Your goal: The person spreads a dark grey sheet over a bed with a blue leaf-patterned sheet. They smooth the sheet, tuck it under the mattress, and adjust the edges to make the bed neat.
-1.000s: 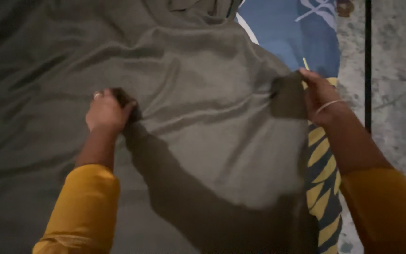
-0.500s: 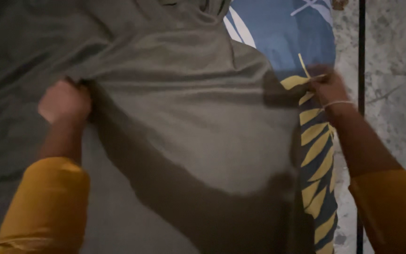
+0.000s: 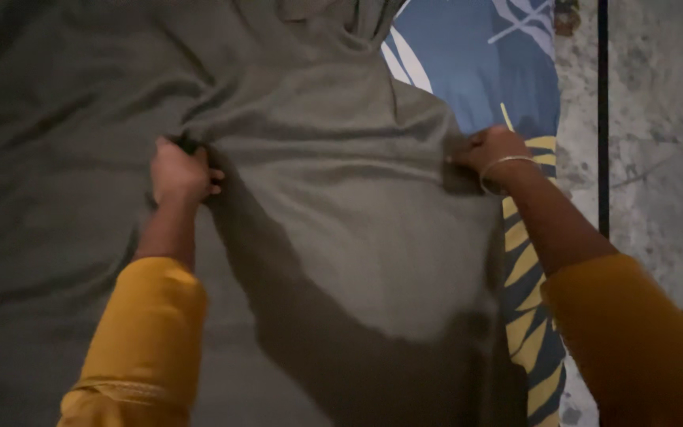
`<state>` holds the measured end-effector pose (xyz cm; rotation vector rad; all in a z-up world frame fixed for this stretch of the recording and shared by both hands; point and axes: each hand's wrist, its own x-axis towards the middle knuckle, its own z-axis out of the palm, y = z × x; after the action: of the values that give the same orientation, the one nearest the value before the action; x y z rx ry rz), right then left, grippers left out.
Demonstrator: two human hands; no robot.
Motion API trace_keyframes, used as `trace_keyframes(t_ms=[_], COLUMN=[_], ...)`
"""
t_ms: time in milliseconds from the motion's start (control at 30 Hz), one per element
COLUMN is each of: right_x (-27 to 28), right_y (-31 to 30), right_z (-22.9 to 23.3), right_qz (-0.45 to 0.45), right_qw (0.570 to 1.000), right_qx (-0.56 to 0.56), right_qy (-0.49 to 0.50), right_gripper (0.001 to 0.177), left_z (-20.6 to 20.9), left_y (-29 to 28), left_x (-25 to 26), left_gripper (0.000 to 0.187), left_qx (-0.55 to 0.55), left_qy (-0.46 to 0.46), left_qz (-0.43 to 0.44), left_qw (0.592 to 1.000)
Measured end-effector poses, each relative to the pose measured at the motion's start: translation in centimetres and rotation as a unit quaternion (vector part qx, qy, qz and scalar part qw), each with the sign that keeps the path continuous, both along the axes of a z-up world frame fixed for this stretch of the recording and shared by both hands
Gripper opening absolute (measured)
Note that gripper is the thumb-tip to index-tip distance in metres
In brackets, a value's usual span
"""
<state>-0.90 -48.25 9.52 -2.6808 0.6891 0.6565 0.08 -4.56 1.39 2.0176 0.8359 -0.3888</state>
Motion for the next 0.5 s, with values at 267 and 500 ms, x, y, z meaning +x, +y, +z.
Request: trace_keyframes(t_ms=[267, 500], right_x=[3.6, -0.1], right_y=[-1.8, -4.3], right_z=[-3.5, -7.6], right_qz=[-0.428, -0.049], right_qw=[0.758, 0.927], right_qx=[0.372, 0.153], right_qy=[-0.322, -0.339], right_gripper=[0.027, 0.040], left_z=[-4.9, -5.2], left_y=[0.6, -2.5], left_x=[1.9, -1.7], left_gripper=[0.013, 0.069], left_qx=[-0.230, -0.017], left_qy=[-0.189, -0.303], left_qz=[0.186, -0.073], left_qw=[0.936, 0.950])
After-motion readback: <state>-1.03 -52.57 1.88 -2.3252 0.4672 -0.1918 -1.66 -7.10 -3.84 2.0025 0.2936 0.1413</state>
